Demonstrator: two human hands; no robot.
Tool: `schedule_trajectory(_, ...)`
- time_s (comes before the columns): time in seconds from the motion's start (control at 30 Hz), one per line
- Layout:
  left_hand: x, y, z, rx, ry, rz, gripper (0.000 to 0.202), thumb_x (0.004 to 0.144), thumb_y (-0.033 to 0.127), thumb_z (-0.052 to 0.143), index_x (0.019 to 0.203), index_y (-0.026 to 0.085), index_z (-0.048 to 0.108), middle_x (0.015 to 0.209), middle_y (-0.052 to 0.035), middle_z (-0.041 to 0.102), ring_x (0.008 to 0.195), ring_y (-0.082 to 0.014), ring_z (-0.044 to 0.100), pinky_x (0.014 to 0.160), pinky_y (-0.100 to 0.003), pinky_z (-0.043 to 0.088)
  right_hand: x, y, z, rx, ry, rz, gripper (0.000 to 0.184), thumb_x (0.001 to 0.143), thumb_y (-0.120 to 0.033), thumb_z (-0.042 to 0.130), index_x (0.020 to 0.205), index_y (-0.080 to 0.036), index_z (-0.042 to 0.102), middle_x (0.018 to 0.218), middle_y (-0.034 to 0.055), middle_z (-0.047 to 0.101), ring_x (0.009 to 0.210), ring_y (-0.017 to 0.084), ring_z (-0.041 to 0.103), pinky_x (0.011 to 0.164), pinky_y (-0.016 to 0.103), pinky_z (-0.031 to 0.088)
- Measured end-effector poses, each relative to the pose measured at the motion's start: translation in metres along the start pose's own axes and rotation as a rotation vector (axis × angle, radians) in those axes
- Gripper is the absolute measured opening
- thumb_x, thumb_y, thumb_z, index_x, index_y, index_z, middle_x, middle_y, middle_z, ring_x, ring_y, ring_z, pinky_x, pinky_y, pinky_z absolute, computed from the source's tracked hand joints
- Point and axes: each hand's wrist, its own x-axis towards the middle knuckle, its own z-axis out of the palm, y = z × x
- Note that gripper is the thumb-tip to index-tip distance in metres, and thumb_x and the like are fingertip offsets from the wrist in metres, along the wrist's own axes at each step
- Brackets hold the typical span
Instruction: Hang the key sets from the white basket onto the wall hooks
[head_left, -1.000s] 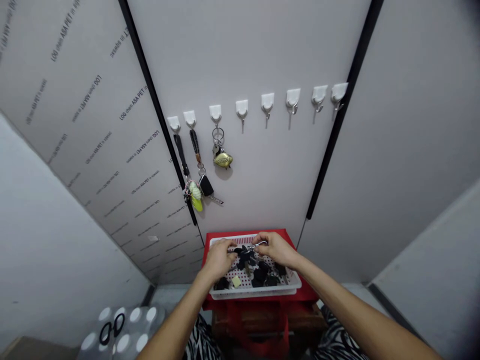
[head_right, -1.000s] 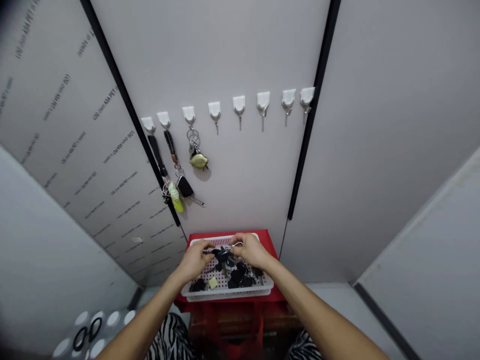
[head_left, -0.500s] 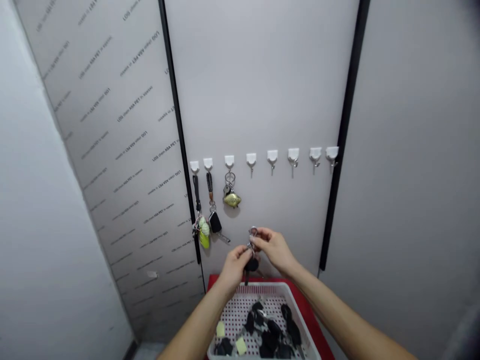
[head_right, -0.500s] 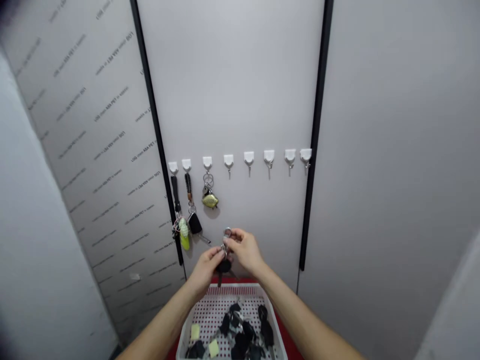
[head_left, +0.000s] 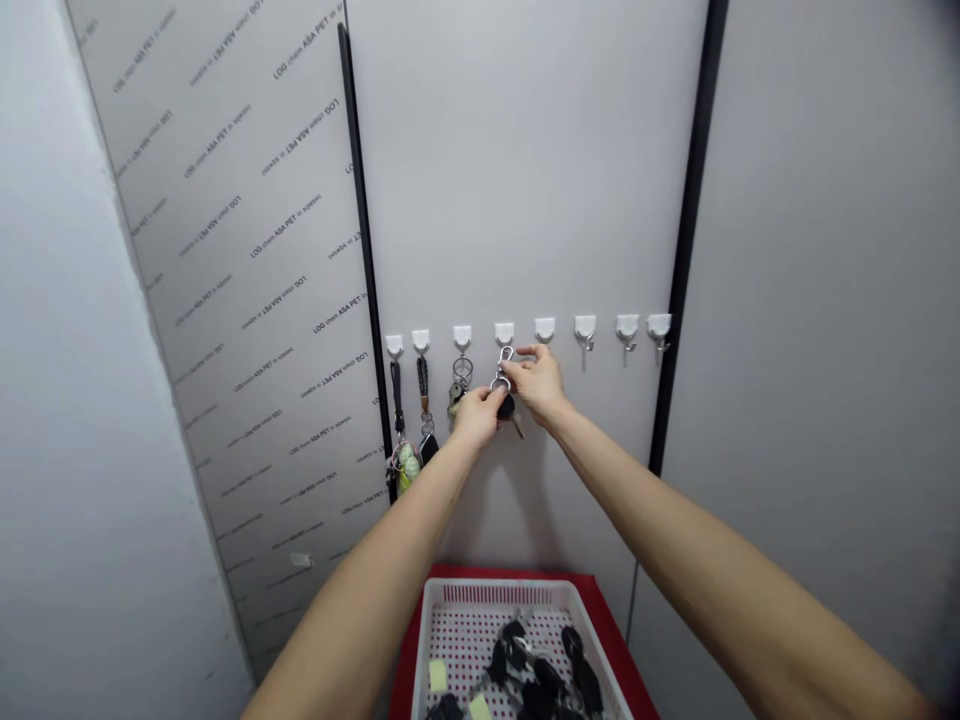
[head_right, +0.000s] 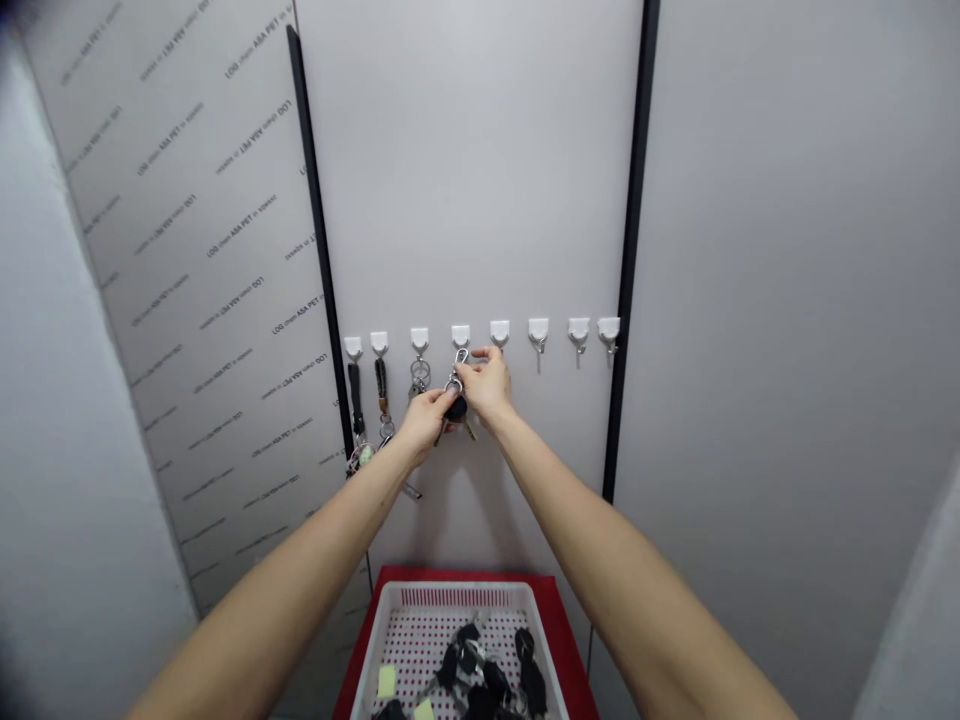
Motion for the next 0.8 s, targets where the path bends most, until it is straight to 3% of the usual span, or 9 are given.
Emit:
schedule_trajectory(0.2,-0.011,-0.018,0.002,0.094,-0.048,-0.077,0.015,0.066,0.022,0.043,0.072,0.01,0.05,0.061,-0.0014,0.053,0.047,-0.0059,0.047,0.041,-0.015,0.031,-0.001,0.017,-0.001,-0.175,0.014,-0.034,0.03,0.058,-0.03,0.046,0.083,-0.015,0.041,0.061,-0.001,0.051,0.05,0.009,0.046,0.051,0.022,0.037)
schedule_trajectory(0.3,-0.031,-0.038,-0.004,0.129,-0.063,-0.123,0.021,0.065,0.021,0.046,0.083,0.011,0.049,0.067,-0.0025,0.054,0.053,-0.0067,0.049,0.046,-0.016,0.034,-0.021,0.031,-0.012,-0.203,0.028,-0.066,0.029,0.059,-0.029,0.046,0.085,-0.015,0.042,0.066,0.0004,0.051,0.055,0.009,0.047,0.054,0.023,0.038)
schedule_trajectory(0.37,-0.048,-0.062,-0.01,0.152,-0.095,-0.16,0.027,0.065,0.02,0.046,0.09,0.011,0.047,0.072,-0.0035,0.055,0.056,-0.0074,0.05,0.05,-0.018,0.036,-0.047,0.047,-0.023,-0.227,-0.016,-0.094,0.03,0.059,-0.026,0.046,0.086,-0.014,0.043,0.07,0.0015,0.052,0.059,0.009,0.047,0.057,0.023,0.038)
schedule_trajectory(0.43,-0.071,-0.094,-0.017,0.204,-0.166,-0.189,0.027,0.065,0.018,0.044,0.092,0.011,0.047,0.074,-0.0045,0.055,0.059,-0.0079,0.05,0.053,-0.019,0.037,-0.084,0.067,-0.037,-0.284,-0.189,-0.082,0.028,0.06,-0.023,0.045,0.086,-0.013,0.044,0.072,0.0023,0.052,0.062,0.01,0.047,0.059,0.022,0.038)
schedule_trajectory(0.6,-0.132,-0.174,-0.03,0.586,-0.382,-0.222,0.023,0.062,0.015,0.046,0.085,0.014,0.051,0.078,-0.0039,0.056,0.072,-0.0118,0.049,0.067,-0.023,0.038,-0.177,0.121,-0.068,-0.626,-0.938,0.098,0.023,0.057,-0.019,0.049,0.078,-0.015,0.053,0.07,0.0038,0.057,0.064,0.013,0.05,0.057,0.022,0.037)
schedule_trajectory(0.67,-0.146,-0.189,-0.032,0.791,-0.408,-0.176,0.026,0.06,0.016,0.048,0.086,0.016,0.051,0.085,-0.0039,0.054,0.081,-0.0145,0.046,0.074,-0.026,0.034,-0.198,0.135,-0.073,-0.785,-1.038,0.088,0.023,0.055,-0.019,0.052,0.078,-0.016,0.054,0.076,0.0055,0.057,0.072,0.017,0.05,0.061,0.024,0.036)
schedule_trajectory(0.8,-0.153,-0.193,-0.029,0.981,-0.433,-0.11,0.033,0.059,0.015,0.047,0.092,0.016,0.048,0.094,-0.0056,0.051,0.089,-0.0166,0.042,0.08,-0.026,0.03,-0.213,0.144,-0.065,-0.942,-1.003,0.014,0.022,0.063,-0.027,0.046,0.08,-0.017,0.054,0.082,0.0075,0.057,0.079,0.019,0.049,0.067,0.027,0.034)
